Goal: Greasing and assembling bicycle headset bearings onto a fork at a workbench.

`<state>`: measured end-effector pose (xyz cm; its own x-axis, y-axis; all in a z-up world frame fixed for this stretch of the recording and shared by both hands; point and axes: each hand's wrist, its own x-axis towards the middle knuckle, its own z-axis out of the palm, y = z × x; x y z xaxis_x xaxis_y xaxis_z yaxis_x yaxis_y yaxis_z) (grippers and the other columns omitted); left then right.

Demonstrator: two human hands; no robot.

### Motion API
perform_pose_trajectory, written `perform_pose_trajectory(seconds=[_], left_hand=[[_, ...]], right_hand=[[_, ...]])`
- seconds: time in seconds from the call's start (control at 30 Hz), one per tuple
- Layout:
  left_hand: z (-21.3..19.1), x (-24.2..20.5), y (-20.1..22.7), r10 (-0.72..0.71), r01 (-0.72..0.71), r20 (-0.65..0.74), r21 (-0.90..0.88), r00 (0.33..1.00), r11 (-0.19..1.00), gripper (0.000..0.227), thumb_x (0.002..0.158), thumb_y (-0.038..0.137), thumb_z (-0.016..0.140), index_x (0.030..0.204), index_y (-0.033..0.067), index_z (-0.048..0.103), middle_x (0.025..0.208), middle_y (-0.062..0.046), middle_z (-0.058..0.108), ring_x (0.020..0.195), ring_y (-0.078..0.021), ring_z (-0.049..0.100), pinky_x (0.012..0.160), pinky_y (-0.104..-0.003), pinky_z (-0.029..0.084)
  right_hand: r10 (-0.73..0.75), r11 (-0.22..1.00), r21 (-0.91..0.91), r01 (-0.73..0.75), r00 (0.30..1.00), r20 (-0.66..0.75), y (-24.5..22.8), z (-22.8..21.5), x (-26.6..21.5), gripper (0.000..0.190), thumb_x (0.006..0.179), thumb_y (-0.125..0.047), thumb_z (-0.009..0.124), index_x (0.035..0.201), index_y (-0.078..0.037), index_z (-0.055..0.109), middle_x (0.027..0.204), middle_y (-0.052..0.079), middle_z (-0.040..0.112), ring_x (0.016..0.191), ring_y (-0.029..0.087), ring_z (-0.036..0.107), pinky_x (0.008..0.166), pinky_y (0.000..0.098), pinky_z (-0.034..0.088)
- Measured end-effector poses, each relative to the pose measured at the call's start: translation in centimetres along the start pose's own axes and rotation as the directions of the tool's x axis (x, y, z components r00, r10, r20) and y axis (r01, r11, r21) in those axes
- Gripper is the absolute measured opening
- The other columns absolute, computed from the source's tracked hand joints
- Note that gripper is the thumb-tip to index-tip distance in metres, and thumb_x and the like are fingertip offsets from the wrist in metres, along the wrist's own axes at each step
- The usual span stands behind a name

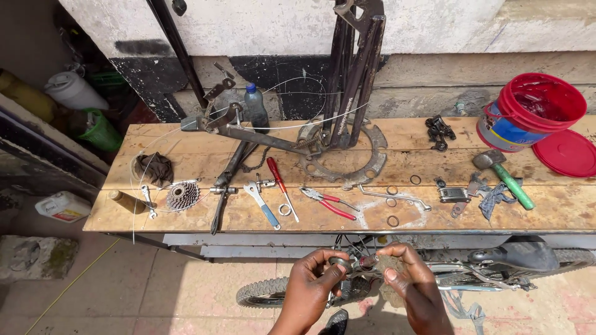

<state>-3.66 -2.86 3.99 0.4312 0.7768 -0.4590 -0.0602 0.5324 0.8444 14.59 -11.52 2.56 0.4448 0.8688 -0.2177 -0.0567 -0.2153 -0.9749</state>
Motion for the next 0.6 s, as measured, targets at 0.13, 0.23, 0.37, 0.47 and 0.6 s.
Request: perform_pose_trajectory(seconds=[0.13,0.23,0.37,0.47,0.6], left_hand=[[-0.4,-1.2,-0.7,0.075,-0.073,-0.037,0.044,0.996,0.996,0.012,0.088,0.015,0.071,0.083,0.004,0.071,0.063,-0.003,0.051,0.051,-0.0128,0.046,0.048,-0.028,0.046],[-1.0,-1.3,-0.5,0.093,-0.092,-0.029,0.024,0.995,0.995,0.011,0.088,0.015,0.072,0.083,0.0046,0.071,0.06,-0.002,0.046,0.051,-0.0129,0.046,0.049,-0.028,0.043],[-1.6,-2.3,-1.3,0.131,-0.13,0.052,-0.01,0.99,0.991,0.014,0.086,0.018,0.075,0.092,0.0048,0.074,0.069,-0.003,0.054,0.053,-0.0144,0.053,0.05,-0.029,0.048],[-1.9,-2.9,-1.8,0.157,-0.163,0.061,0.112,0.986,0.98,0.017,0.084,0.02,0.076,0.094,0.0065,0.077,0.067,-0.001,0.054,0.059,-0.0119,0.054,0.056,-0.028,0.049],[-1.7,-3.7,-2.2,0.26,-0.272,0.094,0.161,0.961,0.949,0.016,0.084,0.022,0.076,0.092,0.0083,0.078,0.078,0.003,0.057,0.07,-0.0106,0.044,0.063,-0.026,0.037]], right_hand=[[-0.246,0.959,-0.111,0.261,0.96,0.133,0.0,2.7,-2.2,0.029,0.087,-0.028,0.061,0.104,-0.006,0.07,0.102,0.008,0.068,0.099,0.021,0.064,0.085,0.0361,0.046],[-0.245,0.961,-0.115,0.25,0.968,0.055,0.2,4.4,-2.6,0.021,0.087,-0.024,0.065,0.099,-0.006,0.069,0.1,0.007,0.067,0.099,0.02,0.064,0.084,0.0359,0.047],[-0.212,0.971,-0.11,0.211,0.977,0.006,0.7,5.3,-3.8,0.017,0.086,-0.023,0.068,0.095,-0.009,0.067,0.1,0.007,0.064,0.099,0.021,0.064,0.083,0.0382,0.05],[-0.239,0.954,-0.19,0.231,0.971,-0.021,-0.3,5.8,-5.1,0.015,0.086,-0.022,0.066,0.089,-0.007,0.069,0.094,0.005,0.067,0.09,0.017,0.066,0.06,0.0315,0.062],[-0.299,0.944,-0.164,0.286,0.952,-0.06,0.6,5.9,-5.9,0.015,0.087,-0.018,0.066,0.088,-0.004,0.067,0.088,0.007,0.067,0.051,0.017,0.069,0.047,0.03,0.055]])
